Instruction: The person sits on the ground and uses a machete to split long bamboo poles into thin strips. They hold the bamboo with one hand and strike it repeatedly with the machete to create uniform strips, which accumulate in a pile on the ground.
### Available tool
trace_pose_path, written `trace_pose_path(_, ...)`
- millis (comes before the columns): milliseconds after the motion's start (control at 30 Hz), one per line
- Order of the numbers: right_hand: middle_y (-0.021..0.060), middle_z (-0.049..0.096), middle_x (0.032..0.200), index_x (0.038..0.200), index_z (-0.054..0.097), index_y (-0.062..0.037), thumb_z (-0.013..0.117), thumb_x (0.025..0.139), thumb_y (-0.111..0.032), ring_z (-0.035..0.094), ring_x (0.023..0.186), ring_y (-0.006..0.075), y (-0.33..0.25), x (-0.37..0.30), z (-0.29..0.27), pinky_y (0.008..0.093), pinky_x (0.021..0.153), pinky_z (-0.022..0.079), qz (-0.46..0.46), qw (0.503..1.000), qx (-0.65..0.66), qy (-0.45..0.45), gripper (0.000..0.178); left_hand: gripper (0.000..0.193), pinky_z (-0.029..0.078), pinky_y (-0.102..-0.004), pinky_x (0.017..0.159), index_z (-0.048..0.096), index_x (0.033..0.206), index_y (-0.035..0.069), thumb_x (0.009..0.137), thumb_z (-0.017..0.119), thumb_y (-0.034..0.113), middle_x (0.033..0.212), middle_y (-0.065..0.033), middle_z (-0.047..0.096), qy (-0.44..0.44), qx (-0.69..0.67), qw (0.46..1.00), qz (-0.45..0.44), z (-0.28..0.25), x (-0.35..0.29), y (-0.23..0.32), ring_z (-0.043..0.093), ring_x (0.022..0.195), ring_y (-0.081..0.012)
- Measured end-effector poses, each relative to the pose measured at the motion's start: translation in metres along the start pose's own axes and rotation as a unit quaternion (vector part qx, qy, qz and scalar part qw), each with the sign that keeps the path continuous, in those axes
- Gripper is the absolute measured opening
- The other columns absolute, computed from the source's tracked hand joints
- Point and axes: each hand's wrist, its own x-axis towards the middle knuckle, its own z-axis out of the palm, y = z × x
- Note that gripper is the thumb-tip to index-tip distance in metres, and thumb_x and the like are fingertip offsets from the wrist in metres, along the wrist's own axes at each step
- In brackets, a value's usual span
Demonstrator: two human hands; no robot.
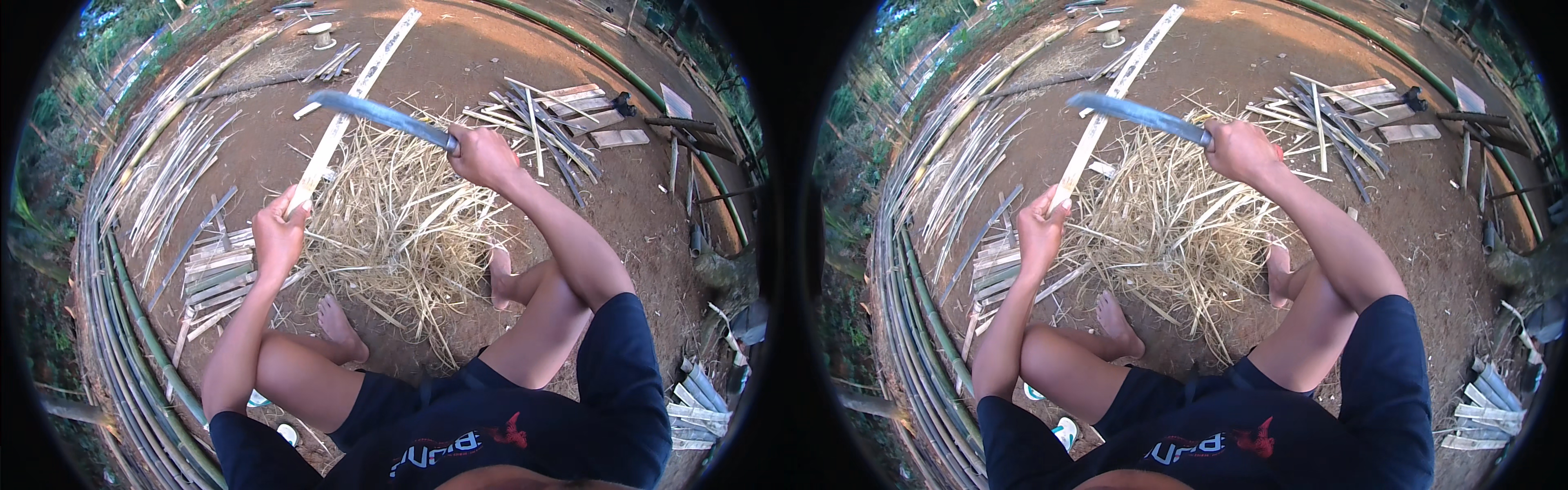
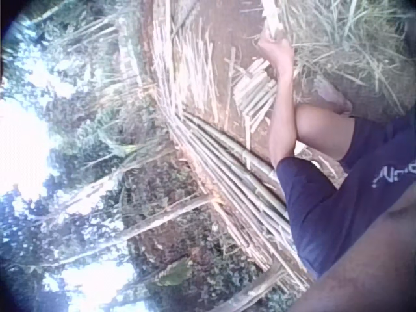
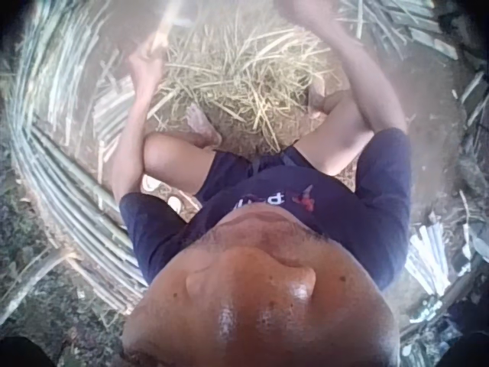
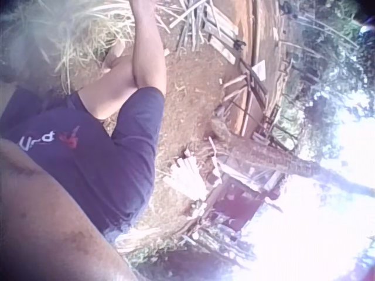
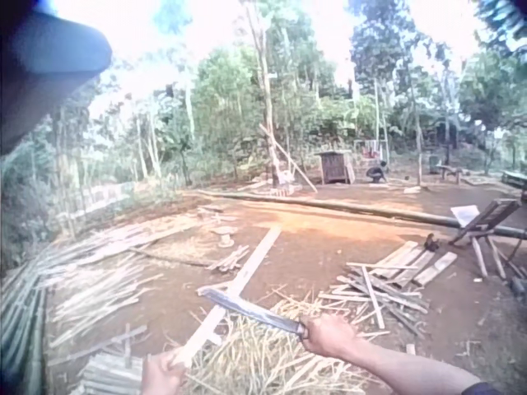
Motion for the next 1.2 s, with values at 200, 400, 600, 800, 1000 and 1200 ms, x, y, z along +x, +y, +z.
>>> trace_pose_path(200, 0.0135, 0.062, 0.061, 0.089, 0.062, -0.0049, 0.054, 0.086, -0.012, 0.064, 0.054, 0.0291, 0.047, 0.021, 0.004, 0.0462, 0.057, 0.056, 0.052, 0.997, 0.009, 0.049, 0.011, 0.040, 0.048, -0.0315, 0.096, 0.061, 0.128, -0.006, 0.089, 0.065, 0.004, 0.120, -0.0199, 0.068, -0.015, 0.009, 1.000, 0.010, 0.005, -0.004, 0.003, 0.067, 0.108, -0.0219)
trace_pose_path(400, 0.0185, 0.064, 0.065, 0.088, 0.063, -0.0056, 0.056, 0.082, -0.013, 0.066, 0.061, 0.0359, 0.040, 0.006, 0.002, 0.0498, 0.063, 0.053, -0.026, 0.999, -0.036, 0.006, 0.012, 0.039, 0.050, -0.0297, 0.093, 0.062, 0.126, -0.006, 0.089, 0.067, 0.004, 0.118, -0.0187, 0.070, -0.006, -0.035, 0.999, -0.002, -0.001, -0.011, 0.000, 0.068, 0.102, -0.0171)
trace_pose_path(600, 0.0174, 0.068, 0.071, 0.093, 0.065, -0.0050, 0.052, 0.087, -0.012, 0.068, 0.064, 0.0316, 0.066, 0.012, -0.002, 0.0459, 0.065, 0.058, 0.028, 0.998, 0.020, 0.050, 0.016, 0.040, 0.049, -0.0302, 0.095, 0.062, 0.128, -0.005, 0.089, 0.067, 0.004, 0.120, -0.0177, 0.069, -0.016, 0.050, 0.998, 0.046, -0.002, -0.016, -0.001, 0.066, 0.107, -0.0178)
trace_pose_path(800, 0.0175, 0.067, 0.069, 0.093, 0.064, -0.0048, 0.052, 0.087, -0.013, 0.070, 0.070, 0.0325, 0.092, 0.028, -0.003, 0.0474, 0.067, 0.056, 0.119, 0.988, -0.007, 0.094, 0.016, 0.040, 0.048, -0.0313, 0.097, 0.061, 0.127, -0.009, 0.090, 0.067, 0.004, 0.120, -0.0198, 0.069, -0.030, 0.025, 0.998, 0.045, 0.001, -0.016, -0.008, 0.065, 0.110, -0.0190)
trace_pose_path(1000, 0.0187, 0.069, 0.077, 0.094, 0.066, -0.0080, 0.055, 0.084, -0.017, 0.070, 0.075, 0.0360, 0.074, 0.016, -0.012, 0.0487, 0.075, 0.056, 0.034, 0.999, -0.031, 0.018, 0.017, 0.038, 0.048, -0.0306, 0.096, 0.061, 0.127, -0.008, 0.090, 0.065, 0.003, 0.119, -0.0203, 0.069, -0.014, 0.003, 0.999, 0.043, -0.003, -0.021, -0.011, 0.065, 0.108, -0.0183)
trace_pose_path(1200, 0.0177, 0.068, 0.075, 0.091, 0.066, -0.0044, 0.054, 0.085, -0.015, 0.069, 0.073, 0.0342, 0.070, 0.013, -0.015, 0.0477, 0.075, 0.056, 0.045, 0.999, 0.011, 0.026, 0.017, 0.037, 0.048, -0.0295, 0.095, 0.060, 0.126, -0.010, 0.091, 0.064, 0.003, 0.119, -0.0191, 0.069, -0.015, 0.014, 0.999, 0.037, -0.003, -0.019, -0.020, 0.064, 0.106, -0.0167)
